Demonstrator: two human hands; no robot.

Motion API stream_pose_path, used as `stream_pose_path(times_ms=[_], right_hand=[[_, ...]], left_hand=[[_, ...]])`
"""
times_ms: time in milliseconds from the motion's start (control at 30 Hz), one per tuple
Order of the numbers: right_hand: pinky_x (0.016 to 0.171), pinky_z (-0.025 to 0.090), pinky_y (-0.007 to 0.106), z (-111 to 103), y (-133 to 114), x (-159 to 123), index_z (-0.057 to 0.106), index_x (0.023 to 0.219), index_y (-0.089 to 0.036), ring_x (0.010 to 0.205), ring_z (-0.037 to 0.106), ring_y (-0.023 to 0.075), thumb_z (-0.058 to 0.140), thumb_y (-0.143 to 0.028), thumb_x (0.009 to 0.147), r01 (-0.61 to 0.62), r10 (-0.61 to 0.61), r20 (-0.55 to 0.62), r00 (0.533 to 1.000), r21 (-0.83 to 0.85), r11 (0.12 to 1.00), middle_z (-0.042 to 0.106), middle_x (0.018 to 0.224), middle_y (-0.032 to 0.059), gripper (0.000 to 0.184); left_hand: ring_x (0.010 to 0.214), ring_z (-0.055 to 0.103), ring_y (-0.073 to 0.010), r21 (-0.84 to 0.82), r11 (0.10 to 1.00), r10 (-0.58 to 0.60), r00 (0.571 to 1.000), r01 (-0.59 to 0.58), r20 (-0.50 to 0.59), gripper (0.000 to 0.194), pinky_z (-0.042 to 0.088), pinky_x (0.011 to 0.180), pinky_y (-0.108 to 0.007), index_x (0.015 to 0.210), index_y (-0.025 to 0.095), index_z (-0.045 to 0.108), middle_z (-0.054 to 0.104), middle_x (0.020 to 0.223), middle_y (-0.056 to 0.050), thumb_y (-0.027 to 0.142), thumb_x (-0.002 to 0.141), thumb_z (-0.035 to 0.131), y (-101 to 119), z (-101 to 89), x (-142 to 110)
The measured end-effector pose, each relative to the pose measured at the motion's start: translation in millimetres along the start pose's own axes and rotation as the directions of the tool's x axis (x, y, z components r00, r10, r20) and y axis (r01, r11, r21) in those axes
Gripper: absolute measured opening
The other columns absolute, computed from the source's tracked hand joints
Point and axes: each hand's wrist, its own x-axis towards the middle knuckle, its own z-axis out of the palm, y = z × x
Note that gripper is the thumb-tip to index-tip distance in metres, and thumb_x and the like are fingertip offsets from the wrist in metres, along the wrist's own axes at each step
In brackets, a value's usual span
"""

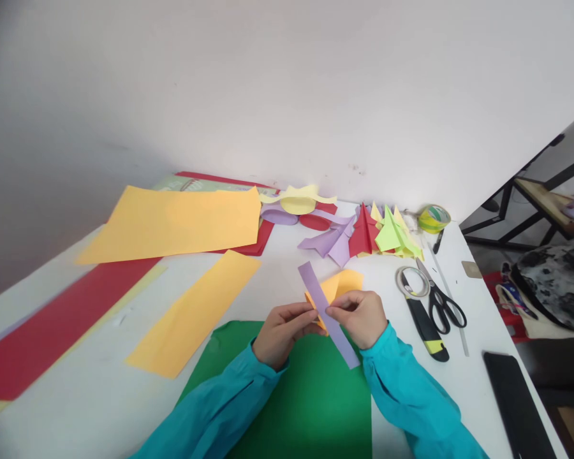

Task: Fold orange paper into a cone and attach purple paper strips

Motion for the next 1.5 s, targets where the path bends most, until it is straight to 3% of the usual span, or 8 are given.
stream_pose_path(times_ms=[633,1233,1500], right_hand=[[0.051,0.046,0.026,0.2,-1.1,-1.6,0.069,0.06,-0.015,0.05,0.058,0.0149,0.072,-0.025,0.055,0.031,-0.031,-0.004,1.0,-0.015,0.999,0.067,0.056,0.0047,0.011],[0.05,0.046,0.025,2.4,-1.3,-2.9,0.068,0.06,-0.014,0.051,0.059,0.0147,0.07,-0.023,0.057,0.055,-0.055,-0.006,0.998,-0.032,0.998,0.067,0.056,0.0044,0.01],[0.05,0.047,0.026,2.0,-1.7,-2.5,0.069,0.061,-0.014,0.05,0.059,0.015,0.073,-0.03,0.055,0.035,-0.035,-0.001,0.999,-0.033,0.999,0.067,0.056,0.0046,0.017]], left_hand=[[0.055,0.063,-0.0195,-0.002,1.0,0.018,1.0,-0.018,-0.001,0.013,0.053,0.056,-0.032,0.066,0.012,0.073,0.07,0.063,-0.009,0.021,0.057,0.07,2.0,1.4,-2.8],[0.05,0.063,-0.0185,0.101,0.994,0.037,0.997,-0.031,-0.061,0.02,0.055,0.051,-0.03,0.065,0.012,0.073,0.07,0.06,-0.007,0.031,0.057,0.075,-7.5,-3.5,2.9],[0.051,0.063,-0.0183,0.101,0.995,0.024,0.997,-0.017,-0.068,0.023,0.053,0.049,-0.028,0.065,0.013,0.073,0.071,0.061,-0.007,0.034,0.056,0.075,-6.8,-2.0,2.2]])
